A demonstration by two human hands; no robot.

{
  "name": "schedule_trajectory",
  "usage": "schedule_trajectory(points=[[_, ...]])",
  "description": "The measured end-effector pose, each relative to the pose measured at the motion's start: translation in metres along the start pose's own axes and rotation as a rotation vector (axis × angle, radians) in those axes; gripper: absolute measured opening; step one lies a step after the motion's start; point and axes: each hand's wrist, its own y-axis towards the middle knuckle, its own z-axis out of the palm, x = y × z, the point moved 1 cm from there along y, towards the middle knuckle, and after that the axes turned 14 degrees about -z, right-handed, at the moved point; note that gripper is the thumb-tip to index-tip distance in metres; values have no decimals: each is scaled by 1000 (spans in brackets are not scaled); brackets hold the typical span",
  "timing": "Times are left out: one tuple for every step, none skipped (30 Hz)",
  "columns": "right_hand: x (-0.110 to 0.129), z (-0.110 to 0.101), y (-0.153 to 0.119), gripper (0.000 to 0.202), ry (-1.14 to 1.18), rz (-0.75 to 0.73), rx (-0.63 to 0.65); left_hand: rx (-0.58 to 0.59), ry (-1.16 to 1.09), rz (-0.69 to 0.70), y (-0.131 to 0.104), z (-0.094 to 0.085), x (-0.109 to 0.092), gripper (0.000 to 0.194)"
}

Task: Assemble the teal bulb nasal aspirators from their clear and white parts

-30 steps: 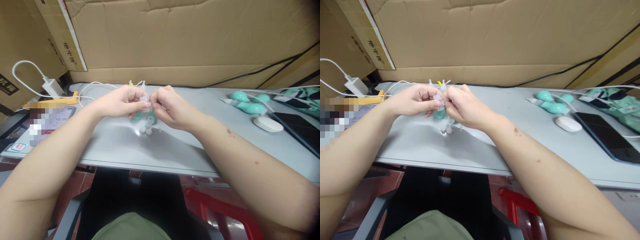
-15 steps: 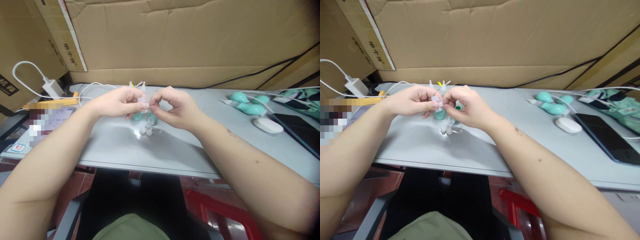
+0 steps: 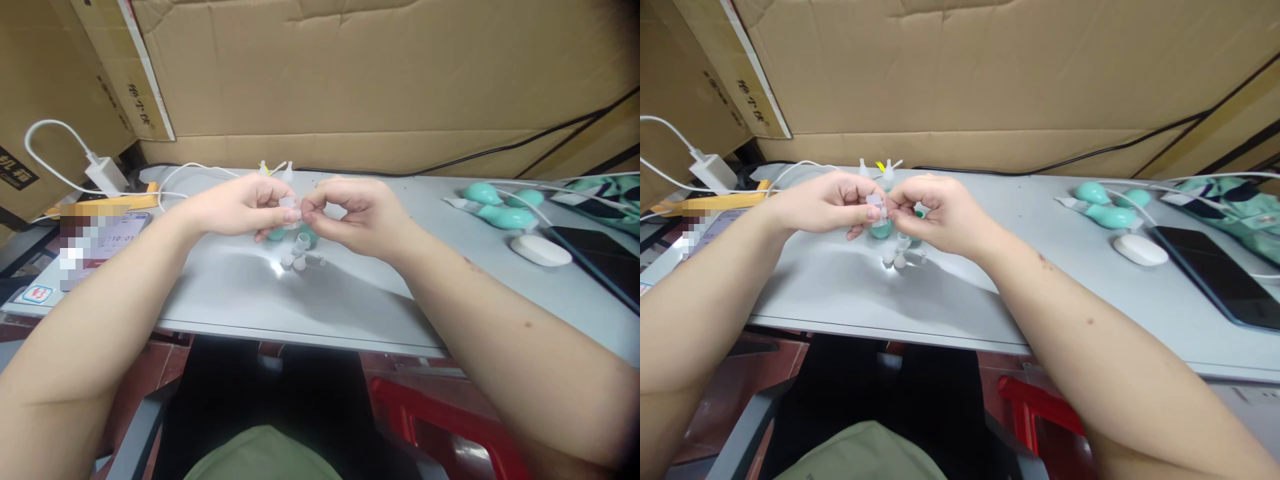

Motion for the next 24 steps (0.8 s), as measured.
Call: schedule_trajectory(points=[[0, -1, 0, 15, 4, 0, 12, 9, -2, 2, 0, 0, 0, 23], [0, -1, 0, 15, -1, -3, 18, 14, -6, 3, 0, 1, 0, 22], [0, 0, 0, 15, -12, -10, 17, 14, -11, 4, 0, 1, 0, 22], [0, 1, 0, 15, -27, -23, 8, 12, -19, 4, 0, 1, 0, 22], [0, 2, 0, 14, -43, -38, -5, 6, -28, 6, 0, 1, 0, 23], [-1, 4, 0, 14, -59, -52, -19, 1, -37, 6, 1, 1, -1, 24], [-1, 5, 0, 13, -70, -61, -29, -4, -47, 8, 1, 1, -2, 25], [-2, 7, 0, 12, -77, -62, -32, -4, -55, 10, 1, 1, -2, 26], [-2, 8, 0, 12, -81, -56, -30, -2, -61, 10, 1, 1, -3, 26], [-3, 9, 1, 12, -80, -43, -20, 3, -65, 9, 1, 1, -4, 27], [-2, 10, 1, 12, -76, -29, -7, 12, -67, 6, 1, 1, -5, 27], [-2, 9, 2, 12, -65, -19, 10, 22, -67, 1, 1, 1, -5, 28], [-2, 8, 2, 12, -50, -9, 30, 33, -65, -6, 1, 1, -5, 28], [-1, 7, 3, 12, -34, 0, 50, 43, -62, -13, 0, 1, -4, 29], [0, 6, 3, 12, -20, 11, 72, 50, -58, -20, 0, 1, -4, 29], [0, 4, 4, 12, -7, 23, 93, 57, -50, -30, -1, 1, -3, 29], [1, 3, 4, 12, 5, 35, 116, 62, -38, -41, -2, 1, -3, 28], [1, 2, 4, 12, 17, 48, 137, 67, -22, -54, -3, 0, -2, 27], [1, 1, 4, 12, 28, 61, 155, 71, -5, -67, -4, 0, -2, 26], [1, 1, 4, 12, 42, 71, 166, 73, 10, -79, -5, 0, -2, 26], [1, 1, 4, 11, 59, 77, 167, 74, 20, -87, -5, 0, -2, 25], [0, 1, 3, 11, 77, 77, 154, 73, 22, -89, -6, 0, -3, 25], [0, 2, 3, 9, 93, 71, 125, 71, 18, -86, -6, 0, -3, 25], [-1, 3, 2, 9, 107, 63, 87, 68, 10, -80, -6, 0, -4, 24]])
